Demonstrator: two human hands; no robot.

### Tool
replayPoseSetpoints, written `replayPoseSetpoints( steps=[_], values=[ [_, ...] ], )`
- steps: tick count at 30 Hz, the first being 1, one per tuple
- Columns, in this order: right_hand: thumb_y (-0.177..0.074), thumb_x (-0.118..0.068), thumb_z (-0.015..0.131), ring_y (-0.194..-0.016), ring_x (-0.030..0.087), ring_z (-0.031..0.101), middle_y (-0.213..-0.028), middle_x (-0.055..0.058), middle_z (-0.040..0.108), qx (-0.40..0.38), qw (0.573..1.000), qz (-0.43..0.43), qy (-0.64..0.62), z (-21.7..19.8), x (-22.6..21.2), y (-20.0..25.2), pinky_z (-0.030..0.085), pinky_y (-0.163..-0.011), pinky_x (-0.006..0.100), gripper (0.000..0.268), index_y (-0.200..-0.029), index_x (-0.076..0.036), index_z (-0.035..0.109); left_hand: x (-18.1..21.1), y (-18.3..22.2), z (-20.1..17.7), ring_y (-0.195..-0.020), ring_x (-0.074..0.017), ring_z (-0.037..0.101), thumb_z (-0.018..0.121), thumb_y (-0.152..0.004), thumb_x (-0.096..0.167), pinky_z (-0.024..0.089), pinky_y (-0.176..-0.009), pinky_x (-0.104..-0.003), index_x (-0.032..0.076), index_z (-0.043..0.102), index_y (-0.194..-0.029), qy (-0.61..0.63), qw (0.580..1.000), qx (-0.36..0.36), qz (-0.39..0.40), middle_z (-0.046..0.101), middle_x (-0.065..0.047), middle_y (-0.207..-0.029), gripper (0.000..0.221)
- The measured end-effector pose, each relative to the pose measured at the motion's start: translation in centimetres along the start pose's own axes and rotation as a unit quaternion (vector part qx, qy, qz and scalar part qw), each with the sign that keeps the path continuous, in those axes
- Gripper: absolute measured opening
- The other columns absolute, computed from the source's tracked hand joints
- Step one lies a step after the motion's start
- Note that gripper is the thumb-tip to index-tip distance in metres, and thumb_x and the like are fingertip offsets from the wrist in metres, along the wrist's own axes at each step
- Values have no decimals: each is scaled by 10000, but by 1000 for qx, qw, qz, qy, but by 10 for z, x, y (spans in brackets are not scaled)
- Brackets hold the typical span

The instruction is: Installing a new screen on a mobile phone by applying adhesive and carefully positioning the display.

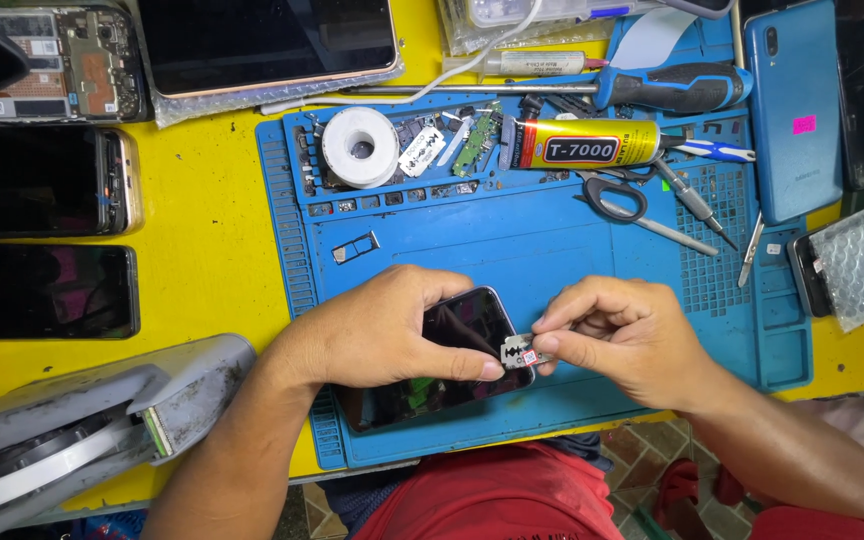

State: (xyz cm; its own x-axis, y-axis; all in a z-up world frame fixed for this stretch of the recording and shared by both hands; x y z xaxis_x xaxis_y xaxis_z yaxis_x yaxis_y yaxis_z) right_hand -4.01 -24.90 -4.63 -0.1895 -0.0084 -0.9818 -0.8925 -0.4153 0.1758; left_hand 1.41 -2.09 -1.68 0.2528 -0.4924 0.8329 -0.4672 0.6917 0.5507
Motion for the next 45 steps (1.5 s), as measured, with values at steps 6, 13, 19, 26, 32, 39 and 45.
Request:
replayPoseSetpoints(
  steps=[6, 13, 19, 26, 32, 39, 45],
  values=[
    [-860, 1, 752, -687, 215, 793, -815, 182, 766, 5, 1000, 5, -14, 1, 3, 0, 666, -659, 260, 124, -974, 22, 707, 1, 1, 0, -730, -25, 637, 836, -768, 335, 534, -678, -221, 168, 771, -948, 14, 1000, 1, -5, 797, 67, -825, 254],
    [-861, 0, 747, -702, 213, 811, -805, 189, 784, -14, 1000, -1, -10, -1, -2, -1, 682, -672, 259, 129, -981, 18, 703, 0, 1, 0, -738, -26, 682, 823, -781, 323, 567, -700, -215, 167, 767, -958, 21, 1000, 1, -1, 817, 55, -835, 242],
    [-874, 9, 728, -706, 226, 806, -818, 190, 774, 69, 998, -12, 5, -13, -3, -7, 689, -705, 278, 185, -1049, 29, 673, -1, 3, -1, -713, -35, 599, 822, -774, 375, 507, -656, -236, 179, 754, -948, -15, 999, 19, -23, 746, 75, -795, 270],
    [-929, -61, 736, -843, 193, 722, -959, 72, 777, 113, 921, -117, 355, -14, -22, -24, 541, -786, 305, 115, -1037, -60, 776, 2, 9, 4, -768, -93, 664, 863, -754, 345, 566, -703, -279, 127, 751, -925, 50, 997, 35, 43, 768, -1, -812, 298],
    [-932, -39, 760, -700, 266, 676, -1099, 115, 696, 170, 861, -264, 399, -20, -18, -19, 553, -643, 360, 123, -1045, -87, 774, -23, 15, 26, -756, -123, 694, 895, -788, 210, 600, -682, -286, 34, 732, -965, 214, 941, -67, 254, 761, -97, -800, 298],
    [-978, 31, 788, -991, 250, 619, -1128, 194, 670, 168, 858, -265, 406, -14, -14, -9, 517, -695, 306, 57, -1030, 15, 769, -24, 47, 79, -660, -387, 700, 775, -934, 192, 600, -572, -424, -40, 583, -1032, 560, 663, -321, 379, 688, -251, -822, 316],
    [-976, 17, 790, -934, 244, 625, -1083, 201, 673, 95, 861, -296, 403, 18, -14, -5, 535, -819, 321, 72, -1034, 4, 749, -53, 88, 98, -643, -374, 703, 795, -929, 227, 564, -507, -384, -3, 572, -947, 513, 733, -209, 396, 687, -243, -808, 321]
  ],
)
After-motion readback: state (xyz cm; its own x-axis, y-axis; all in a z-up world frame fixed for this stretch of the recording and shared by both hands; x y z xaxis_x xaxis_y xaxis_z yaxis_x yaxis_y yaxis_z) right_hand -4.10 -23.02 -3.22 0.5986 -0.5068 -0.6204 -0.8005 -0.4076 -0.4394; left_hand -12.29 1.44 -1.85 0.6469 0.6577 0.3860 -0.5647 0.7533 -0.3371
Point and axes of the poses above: each hand's wrist, its own y-axis away from the middle knuckle, its own z-axis out of the palm, x = y × z, the point moved 3 cm from there along -y, towards the middle knuckle
